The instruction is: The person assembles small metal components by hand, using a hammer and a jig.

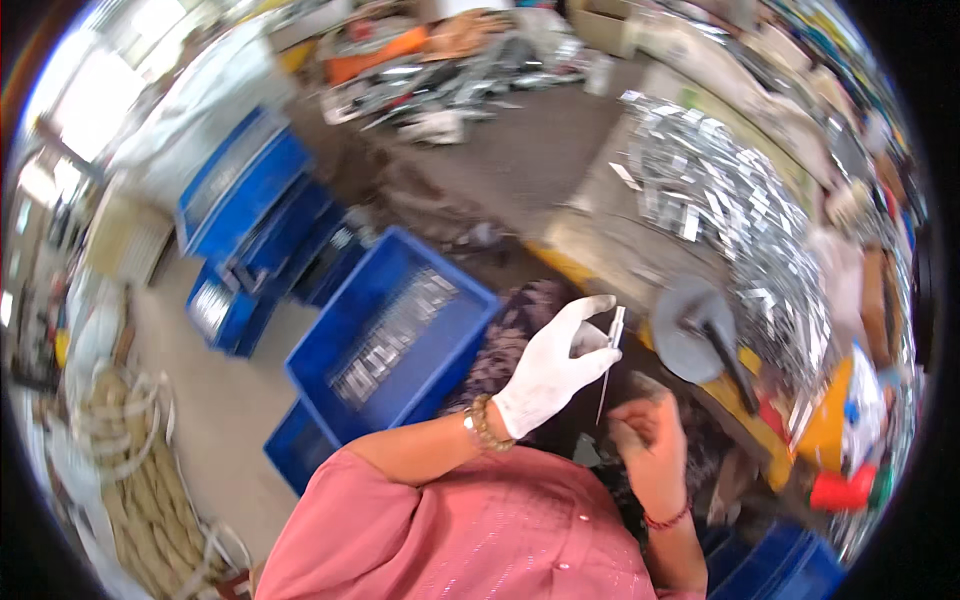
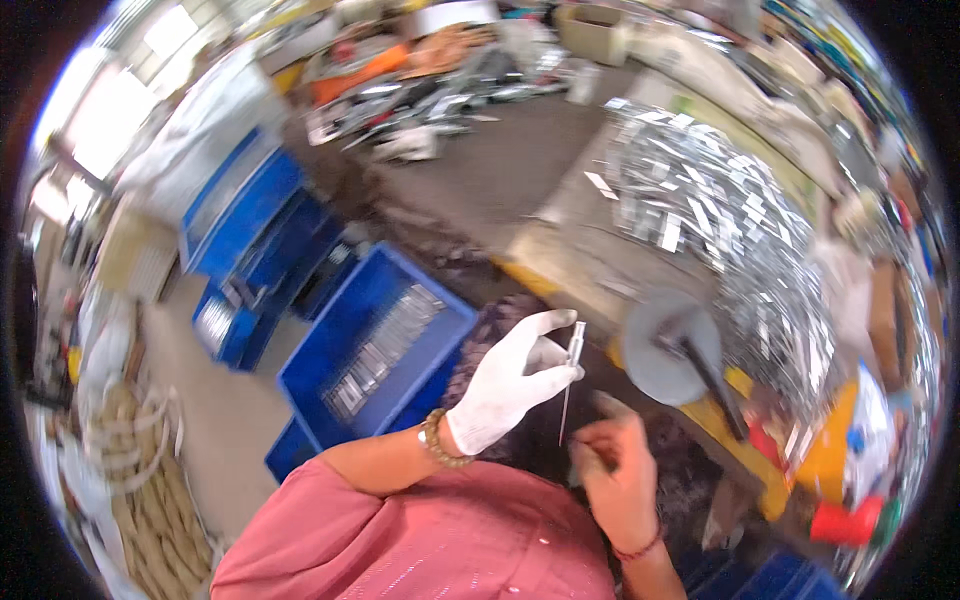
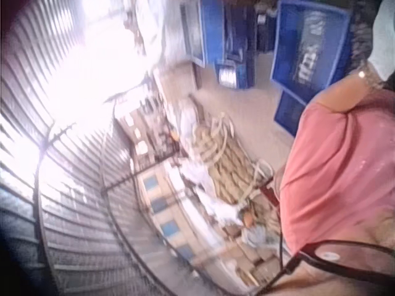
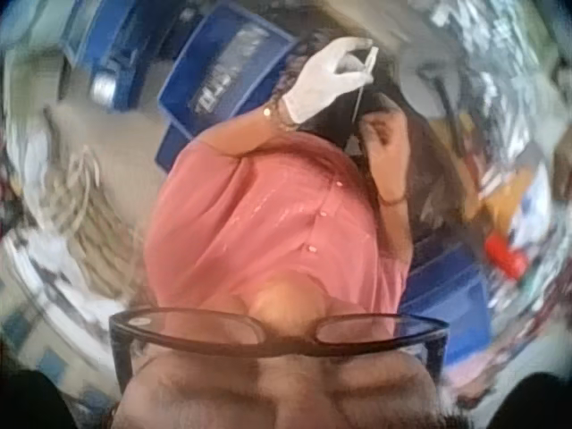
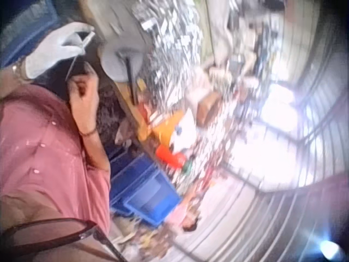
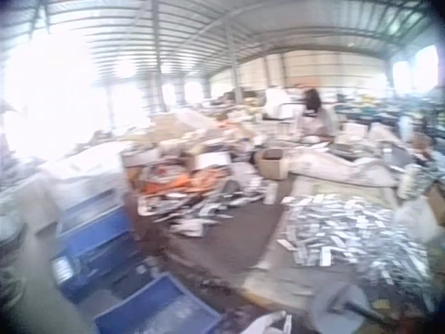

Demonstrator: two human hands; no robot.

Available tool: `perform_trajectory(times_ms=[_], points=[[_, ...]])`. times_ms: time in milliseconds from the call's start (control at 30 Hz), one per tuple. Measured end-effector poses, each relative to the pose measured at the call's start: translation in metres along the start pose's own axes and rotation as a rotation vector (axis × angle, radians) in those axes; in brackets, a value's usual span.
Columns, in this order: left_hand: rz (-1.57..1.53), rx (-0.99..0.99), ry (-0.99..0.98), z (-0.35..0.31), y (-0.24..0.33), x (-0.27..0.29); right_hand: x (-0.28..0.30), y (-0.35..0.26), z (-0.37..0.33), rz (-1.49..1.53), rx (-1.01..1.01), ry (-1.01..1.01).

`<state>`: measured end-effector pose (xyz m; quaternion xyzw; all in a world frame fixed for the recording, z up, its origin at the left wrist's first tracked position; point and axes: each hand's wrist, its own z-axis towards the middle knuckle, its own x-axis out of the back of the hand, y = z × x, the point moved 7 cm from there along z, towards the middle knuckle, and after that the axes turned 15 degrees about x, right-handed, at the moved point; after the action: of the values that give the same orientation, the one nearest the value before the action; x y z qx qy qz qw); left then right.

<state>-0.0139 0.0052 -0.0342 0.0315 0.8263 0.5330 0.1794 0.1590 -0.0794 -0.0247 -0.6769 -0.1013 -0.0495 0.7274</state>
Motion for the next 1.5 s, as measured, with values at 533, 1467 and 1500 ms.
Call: perform_trajectory(times_ms=[533, 1467, 1500], points=[[0.201, 0.420, 1.240, -0.120, -0.209, 0.410, 0.001, 0.021, -0.001, 0.043, -0.195, -0.025], [1.117, -0.807, 0.462, 0.089, 0.155, 0.058, 0.008, 0.005, 0.001, 0.076, -0.061, -0.086], [1.178, -0.788, 0.399, 0.109, 0.159, 0.043, 0.010, 0.002, 0.000, 0.072, -0.024, -0.087]])
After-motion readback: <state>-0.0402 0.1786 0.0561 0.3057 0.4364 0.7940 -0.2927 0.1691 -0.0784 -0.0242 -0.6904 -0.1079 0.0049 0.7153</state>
